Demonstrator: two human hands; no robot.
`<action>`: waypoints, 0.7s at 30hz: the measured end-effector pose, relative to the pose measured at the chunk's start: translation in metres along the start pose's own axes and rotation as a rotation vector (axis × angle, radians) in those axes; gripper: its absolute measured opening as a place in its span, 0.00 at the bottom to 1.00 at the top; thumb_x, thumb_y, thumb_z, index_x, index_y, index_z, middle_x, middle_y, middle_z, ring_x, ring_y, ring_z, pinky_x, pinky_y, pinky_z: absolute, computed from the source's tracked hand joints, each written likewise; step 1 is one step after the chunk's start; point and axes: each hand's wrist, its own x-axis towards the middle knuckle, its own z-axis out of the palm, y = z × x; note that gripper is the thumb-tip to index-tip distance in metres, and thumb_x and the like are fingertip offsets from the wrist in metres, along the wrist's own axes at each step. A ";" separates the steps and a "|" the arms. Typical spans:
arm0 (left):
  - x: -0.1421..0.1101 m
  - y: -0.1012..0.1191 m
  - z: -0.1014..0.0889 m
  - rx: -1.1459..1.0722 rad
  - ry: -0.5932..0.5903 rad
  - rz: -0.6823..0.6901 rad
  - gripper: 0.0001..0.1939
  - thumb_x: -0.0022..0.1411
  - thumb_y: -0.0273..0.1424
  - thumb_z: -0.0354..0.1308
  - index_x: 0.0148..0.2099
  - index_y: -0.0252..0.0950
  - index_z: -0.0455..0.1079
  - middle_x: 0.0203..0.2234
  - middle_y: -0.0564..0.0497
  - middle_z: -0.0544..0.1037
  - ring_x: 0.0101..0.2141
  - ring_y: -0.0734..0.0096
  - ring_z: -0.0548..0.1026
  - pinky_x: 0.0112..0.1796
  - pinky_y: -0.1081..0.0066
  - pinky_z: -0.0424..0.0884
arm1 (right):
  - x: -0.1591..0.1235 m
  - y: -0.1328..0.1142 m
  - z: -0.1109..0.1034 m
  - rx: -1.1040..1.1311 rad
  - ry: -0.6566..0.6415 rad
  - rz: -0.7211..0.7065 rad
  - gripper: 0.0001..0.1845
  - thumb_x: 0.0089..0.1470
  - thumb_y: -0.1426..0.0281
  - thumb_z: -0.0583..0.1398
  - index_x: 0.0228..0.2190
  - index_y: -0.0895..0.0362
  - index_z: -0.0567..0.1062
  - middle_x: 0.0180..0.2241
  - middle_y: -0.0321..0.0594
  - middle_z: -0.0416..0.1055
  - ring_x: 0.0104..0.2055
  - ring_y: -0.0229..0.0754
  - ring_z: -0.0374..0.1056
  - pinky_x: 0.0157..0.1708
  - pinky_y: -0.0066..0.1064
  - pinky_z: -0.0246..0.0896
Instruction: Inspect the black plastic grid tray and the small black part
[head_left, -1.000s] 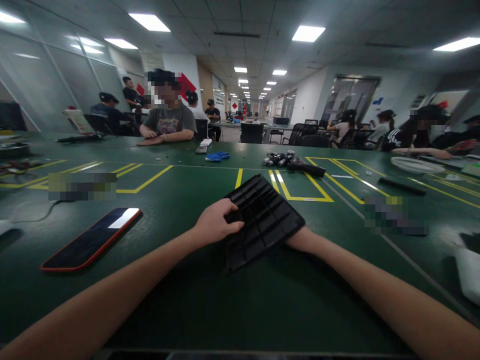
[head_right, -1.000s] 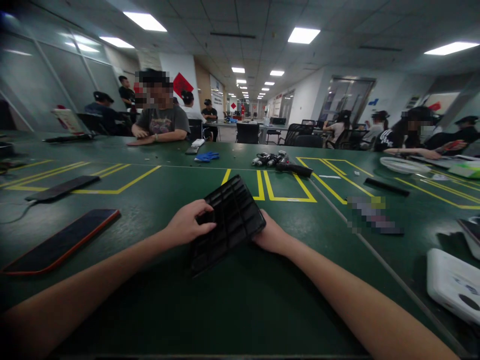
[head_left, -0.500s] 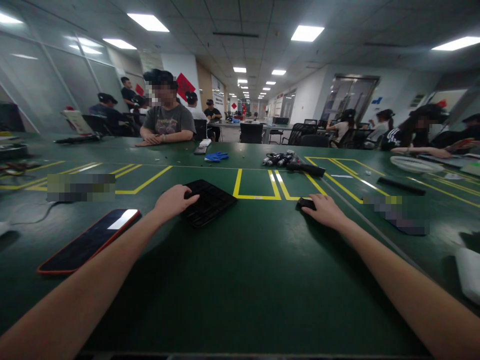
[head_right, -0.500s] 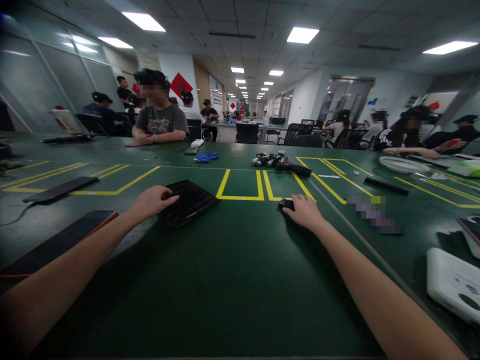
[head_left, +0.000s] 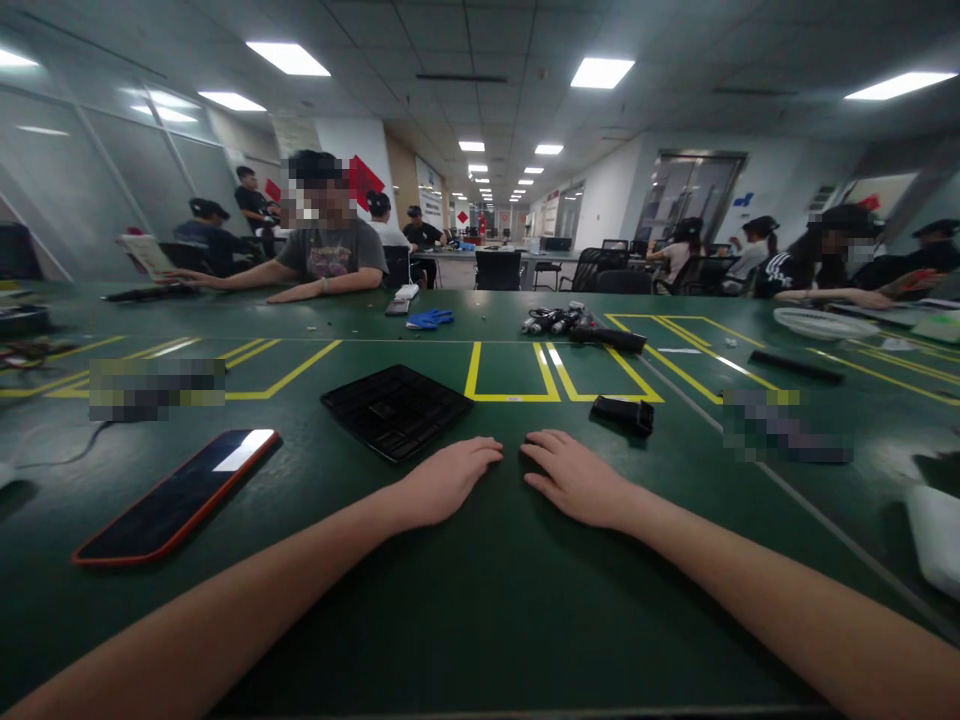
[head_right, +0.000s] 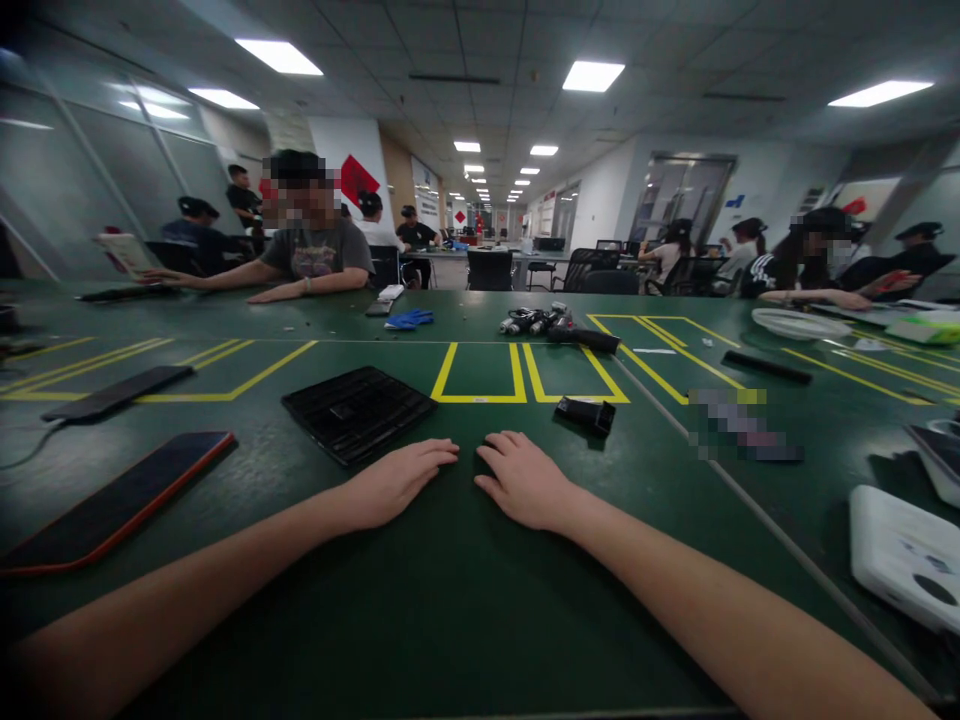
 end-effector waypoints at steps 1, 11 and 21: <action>0.000 0.000 -0.002 0.021 0.022 -0.001 0.18 0.64 0.27 0.43 0.55 0.34 0.63 0.55 0.44 0.67 0.56 0.65 0.62 0.55 0.61 0.59 | 0.001 0.005 -0.002 -0.005 0.022 -0.005 0.24 0.58 0.60 0.48 0.51 0.58 0.65 0.53 0.47 0.63 0.55 0.49 0.57 0.55 0.43 0.55; -0.024 0.073 -0.017 -0.026 -0.194 0.301 0.20 0.63 0.34 0.49 0.56 0.35 0.62 0.56 0.43 0.65 0.57 0.62 0.61 0.56 0.60 0.57 | -0.014 0.118 -0.023 -0.328 0.115 0.502 0.28 0.53 0.57 0.51 0.50 0.62 0.66 0.51 0.54 0.64 0.53 0.60 0.58 0.51 0.55 0.52; -0.009 0.028 -0.011 0.277 0.074 0.069 0.17 0.63 0.26 0.46 0.53 0.34 0.65 0.54 0.41 0.66 0.53 0.58 0.64 0.50 0.56 0.63 | -0.009 0.122 -0.009 -0.186 0.067 0.598 0.27 0.55 0.58 0.50 0.51 0.64 0.65 0.49 0.54 0.65 0.49 0.55 0.61 0.50 0.44 0.56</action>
